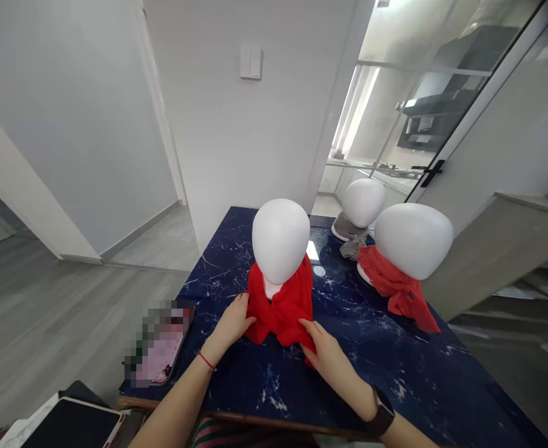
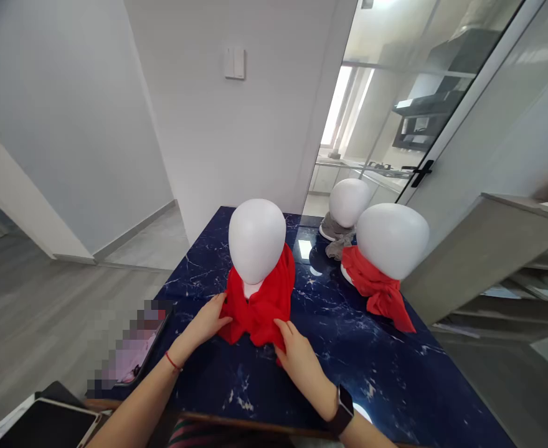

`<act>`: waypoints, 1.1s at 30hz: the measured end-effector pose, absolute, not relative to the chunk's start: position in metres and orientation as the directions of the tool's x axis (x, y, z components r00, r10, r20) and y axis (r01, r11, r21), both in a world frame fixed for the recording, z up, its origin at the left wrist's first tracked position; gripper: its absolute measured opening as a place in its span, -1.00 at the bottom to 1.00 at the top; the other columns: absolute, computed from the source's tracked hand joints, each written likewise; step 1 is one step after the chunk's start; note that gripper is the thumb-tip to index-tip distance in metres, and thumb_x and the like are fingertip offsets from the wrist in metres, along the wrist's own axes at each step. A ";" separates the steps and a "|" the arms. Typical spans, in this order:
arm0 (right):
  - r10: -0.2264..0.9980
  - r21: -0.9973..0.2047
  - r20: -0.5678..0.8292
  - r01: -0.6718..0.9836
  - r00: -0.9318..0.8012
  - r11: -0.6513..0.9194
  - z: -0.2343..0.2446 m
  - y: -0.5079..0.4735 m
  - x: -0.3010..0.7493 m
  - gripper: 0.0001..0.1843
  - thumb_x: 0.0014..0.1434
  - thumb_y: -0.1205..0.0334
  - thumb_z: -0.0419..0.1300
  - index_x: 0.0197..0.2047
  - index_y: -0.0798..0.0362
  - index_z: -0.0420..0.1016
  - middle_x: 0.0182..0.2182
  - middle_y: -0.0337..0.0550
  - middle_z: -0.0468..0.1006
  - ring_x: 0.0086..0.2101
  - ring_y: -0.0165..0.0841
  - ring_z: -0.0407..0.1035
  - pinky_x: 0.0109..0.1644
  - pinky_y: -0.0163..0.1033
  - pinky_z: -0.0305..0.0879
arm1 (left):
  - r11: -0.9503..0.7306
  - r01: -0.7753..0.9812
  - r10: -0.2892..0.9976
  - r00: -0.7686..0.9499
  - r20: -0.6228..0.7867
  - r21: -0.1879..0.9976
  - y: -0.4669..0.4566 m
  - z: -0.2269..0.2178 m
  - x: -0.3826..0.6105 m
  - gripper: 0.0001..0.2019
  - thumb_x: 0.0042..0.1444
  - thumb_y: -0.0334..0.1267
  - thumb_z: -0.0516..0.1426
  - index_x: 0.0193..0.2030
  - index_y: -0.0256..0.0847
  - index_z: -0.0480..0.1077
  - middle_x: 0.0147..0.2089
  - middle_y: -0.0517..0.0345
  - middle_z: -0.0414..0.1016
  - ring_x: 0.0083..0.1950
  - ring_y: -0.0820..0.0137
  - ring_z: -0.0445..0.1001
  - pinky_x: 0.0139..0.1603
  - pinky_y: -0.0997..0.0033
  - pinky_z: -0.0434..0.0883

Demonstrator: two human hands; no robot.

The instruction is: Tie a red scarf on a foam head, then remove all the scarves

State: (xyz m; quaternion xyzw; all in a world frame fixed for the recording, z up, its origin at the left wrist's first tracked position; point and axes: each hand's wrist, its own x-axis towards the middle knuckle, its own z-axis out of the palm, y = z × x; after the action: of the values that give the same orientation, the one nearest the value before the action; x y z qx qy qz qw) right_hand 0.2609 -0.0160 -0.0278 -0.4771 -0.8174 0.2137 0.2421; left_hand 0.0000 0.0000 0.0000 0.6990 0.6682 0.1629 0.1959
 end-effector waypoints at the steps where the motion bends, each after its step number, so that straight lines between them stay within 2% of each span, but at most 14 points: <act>1: 0.888 -0.601 0.162 0.671 -0.430 0.435 -0.022 -0.012 0.265 -0.62 0.12 0.39 0.03 0.01 0.03 0.40 -0.15 -0.06 0.43 -0.19 -0.26 0.42 -0.07 -0.17 0.36 | -0.021 0.868 0.998 0.050 -0.043 0.497 0.000 0.000 0.000 -0.61 0.00 -0.42 0.09 0.03 -0.37 0.28 -0.03 -0.18 0.43 0.02 0.18 0.42 0.00 0.30 0.29; 3: 0.893 -0.653 0.156 0.634 -0.423 0.414 -0.009 -0.005 0.273 -0.73 0.11 0.38 0.02 -0.17 0.03 0.48 -0.26 -0.11 0.42 -0.27 -0.31 0.41 -0.13 -0.21 0.35 | -0.025 0.867 0.997 0.059 -0.054 0.497 0.001 0.001 -0.002 -0.78 0.01 -0.45 0.03 -0.17 -0.29 0.37 -0.16 -0.10 0.48 -0.08 0.21 0.46 -0.07 0.31 0.30; 6: 0.929 -0.771 0.229 0.528 -0.292 0.356 0.007 0.008 0.288 -0.75 0.15 0.27 0.00 -0.15 0.03 0.44 -0.21 -0.10 0.42 -0.27 -0.32 0.39 -0.18 -0.23 0.35 | -0.036 0.824 0.999 0.020 0.035 0.565 0.002 0.005 -0.009 -0.86 -0.02 -0.45 -0.01 -0.38 -0.22 0.35 -0.27 0.03 0.45 -0.19 0.30 0.44 -0.13 0.35 0.29; 9: 0.966 -0.873 0.246 0.416 -0.078 0.256 0.018 0.028 0.313 -0.69 0.19 0.09 -0.02 -0.08 0.06 0.32 -0.21 -0.09 0.45 -0.35 -0.33 0.37 -0.30 -0.24 0.35 | 0.065 0.614 0.976 -0.203 0.078 0.786 0.003 0.004 -0.021 -0.87 -0.03 -0.41 -0.05 -0.40 -0.21 0.30 -0.43 0.18 0.39 -0.37 0.37 0.40 -0.32 0.43 0.30; 11: 0.955 -0.866 0.291 0.438 0.051 0.240 0.023 0.044 0.334 -0.67 0.18 0.05 -0.02 -0.07 0.06 0.28 -0.26 -0.10 0.47 -0.36 -0.32 0.36 -0.29 -0.23 0.35 | 0.128 0.499 0.922 -0.378 0.083 0.857 0.003 0.005 -0.031 -0.86 0.00 -0.36 -0.06 -0.34 -0.21 0.30 -0.45 0.20 0.39 -0.40 0.37 0.39 -0.37 0.44 0.31; 13: 0.917 -0.781 0.378 0.574 0.124 0.244 0.024 0.059 0.354 -0.68 0.16 0.10 -0.02 -0.07 0.07 0.29 -0.26 -0.07 0.47 -0.30 -0.27 0.38 -0.20 -0.17 0.35 | 0.151 0.572 0.875 -0.457 0.160 0.806 0.002 0.009 -0.040 -0.80 0.04 -0.35 -0.06 -0.23 -0.23 0.32 -0.34 0.12 0.46 -0.31 0.33 0.44 -0.28 0.39 0.35; 15: 0.897 -0.628 0.430 0.747 0.097 0.220 0.021 0.071 0.368 -0.69 0.13 0.24 -0.03 -0.07 0.10 0.32 -0.22 0.01 0.47 -0.21 -0.19 0.39 -0.10 -0.07 0.34 | 0.199 0.748 0.888 -0.411 0.207 0.634 0.003 0.015 -0.046 -0.70 0.05 -0.40 -0.07 -0.09 -0.24 0.33 -0.15 -0.02 0.49 -0.15 0.25 0.47 -0.12 0.27 0.36; 18: 0.893 -0.403 0.441 0.870 -0.089 0.285 0.008 0.082 0.363 -0.54 0.02 0.43 -0.06 0.01 0.14 0.34 -0.03 0.13 0.39 0.01 -0.11 0.30 0.07 0.01 0.25 | 0.275 0.906 0.931 -0.334 0.144 0.323 0.012 0.018 -0.042 -0.60 0.07 -0.42 -0.05 0.07 -0.25 0.31 0.15 -0.20 0.35 0.15 0.06 0.32 0.09 -0.03 0.25; 20: 0.865 -0.352 0.429 0.834 -0.259 0.424 -0.003 0.087 0.341 -0.45 0.03 0.45 -0.06 0.14 0.14 0.25 0.12 0.10 0.28 0.14 -0.17 0.17 0.19 -0.04 0.17 | 0.222 0.940 0.958 -0.259 0.121 0.259 0.024 0.014 -0.034 -0.53 0.09 -0.32 0.01 0.18 -0.27 0.22 0.29 -0.21 0.17 0.29 0.04 0.14 0.20 -0.06 0.13; 22: 0.834 -0.357 0.406 0.774 -0.375 0.522 -0.013 0.095 0.313 -0.43 0.12 0.38 -0.03 0.23 0.12 0.13 0.20 0.06 0.19 0.20 -0.22 0.09 0.25 -0.09 0.11 | 0.124 0.950 0.982 -0.158 0.100 0.288 0.039 0.008 -0.025 -0.41 0.08 -0.24 0.07 0.26 -0.34 0.11 0.31 -0.26 0.13 0.32 0.08 0.12 0.22 0.09 0.15; 24: 0.849 -0.368 0.366 0.778 -0.382 0.509 -0.020 0.108 0.287 -0.40 0.14 0.26 0.06 0.26 0.11 0.09 0.20 0.07 0.19 0.20 -0.18 0.08 0.24 -0.05 0.09 | 0.071 0.948 0.992 -0.099 0.074 0.311 0.056 0.003 -0.020 -0.46 0.06 -0.29 0.09 0.21 -0.39 0.16 0.20 -0.29 0.28 0.23 0.13 0.27 0.15 0.22 0.24; 28: 0.932 -0.510 0.288 0.788 -0.220 0.344 -0.019 0.150 0.262 -0.53 -0.03 0.33 0.21 0.01 0.08 0.38 -0.09 0.04 0.47 -0.02 -0.12 0.32 0.09 -0.04 0.19 | 0.103 0.945 0.986 -0.139 0.096 0.311 0.090 0.008 -0.025 -0.70 0.09 -0.51 -0.06 -0.08 -0.31 0.37 -0.16 -0.13 0.52 -0.05 0.24 0.49 -0.01 0.29 0.33; 31: 0.952 -0.618 0.294 0.745 -0.080 0.253 -0.001 0.186 0.265 -0.80 0.01 0.38 0.08 -0.26 0.10 0.44 -0.33 -0.04 0.52 -0.25 -0.22 0.41 -0.09 -0.18 0.27 | 0.145 0.936 0.957 -0.215 0.196 0.320 0.110 0.021 -0.033 -0.65 0.11 -0.51 -0.09 0.00 -0.33 0.33 -0.05 -0.18 0.48 0.03 0.19 0.45 0.02 0.22 0.32; 33: 0.939 -0.664 0.341 0.720 0.049 0.204 0.019 0.204 0.273 -0.75 0.09 0.35 -0.07 -0.24 0.13 0.40 -0.32 0.01 0.52 -0.28 -0.24 0.40 -0.16 -0.19 0.28 | 0.159 0.933 0.930 -0.251 0.267 0.324 0.117 0.029 -0.036 -0.63 0.12 -0.47 -0.07 0.08 -0.34 0.27 0.10 -0.22 0.37 0.15 0.13 0.34 0.10 0.16 0.28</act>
State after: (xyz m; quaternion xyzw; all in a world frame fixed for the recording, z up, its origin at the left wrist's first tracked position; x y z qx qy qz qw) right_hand 0.2728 0.2036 0.0193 -0.6146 -0.6746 0.1430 0.3831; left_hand -0.0363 0.1175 0.0295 0.6119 0.7612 0.2148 -0.0026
